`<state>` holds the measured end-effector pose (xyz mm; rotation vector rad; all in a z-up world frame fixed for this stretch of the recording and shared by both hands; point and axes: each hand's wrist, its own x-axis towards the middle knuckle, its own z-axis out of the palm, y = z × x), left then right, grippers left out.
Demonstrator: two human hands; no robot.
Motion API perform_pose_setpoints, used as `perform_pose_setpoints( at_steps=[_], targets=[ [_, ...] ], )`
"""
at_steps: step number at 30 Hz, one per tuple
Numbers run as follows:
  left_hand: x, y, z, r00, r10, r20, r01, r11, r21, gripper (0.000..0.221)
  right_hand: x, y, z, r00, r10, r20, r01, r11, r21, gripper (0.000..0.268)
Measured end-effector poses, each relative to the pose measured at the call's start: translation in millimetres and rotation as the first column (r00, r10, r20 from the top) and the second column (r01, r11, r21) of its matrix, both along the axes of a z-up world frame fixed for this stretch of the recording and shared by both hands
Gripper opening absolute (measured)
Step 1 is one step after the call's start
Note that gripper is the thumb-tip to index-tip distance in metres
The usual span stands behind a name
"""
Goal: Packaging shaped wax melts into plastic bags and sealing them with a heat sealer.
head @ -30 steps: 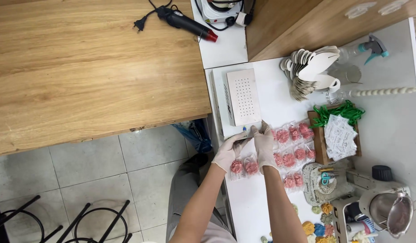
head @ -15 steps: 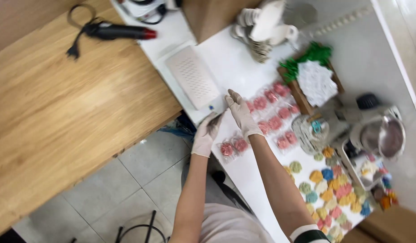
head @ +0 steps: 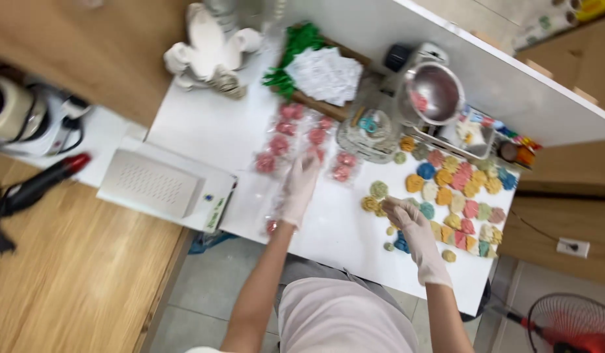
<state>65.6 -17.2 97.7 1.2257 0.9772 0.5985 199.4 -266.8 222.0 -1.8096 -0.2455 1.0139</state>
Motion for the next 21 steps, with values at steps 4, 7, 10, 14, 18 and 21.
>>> perform_pose_setpoints(
  at_steps=[4,7,10,14,18,21],
  targets=[
    [67.3,87.6,47.9,0.960,-0.034,-0.277,0.242,0.596,0.766,0.029,-10.5,-44.3,4.3,0.979,-0.205,-0.011,0.205,0.979,0.010,0.037],
    [125.8,134.7,33.5,0.839,-0.014,-0.543,0.478,0.494,0.726,0.051,-13.6,-57.2,0.8,0.957,-0.290,-0.027,0.290,0.957,-0.002,0.036],
    [156.5,154.1,-3.8,0.896,0.250,-0.368,0.343,0.136,0.929,0.067,-10.0,-61.7,-0.2,0.953,-0.298,-0.054,0.300,0.954,0.033,0.036],
    [173.9,169.8,-78.5,0.556,0.019,-0.831,0.748,0.425,0.510,0.028,6.2,-67.6,0.8,0.938,-0.331,-0.104,0.338,0.939,0.061,0.037],
    [169.9,174.5,-74.3,0.570,0.009,-0.821,0.703,0.511,0.494,0.022,23.2,-66.5,-3.3,0.946,-0.301,-0.120,0.311,0.948,0.073,0.038],
    [159.8,158.3,-11.1,0.790,0.046,-0.611,0.404,0.710,0.576,0.027,35.5,-64.6,-10.0,0.965,-0.248,-0.090,0.258,0.957,0.130,0.038]
  ],
)
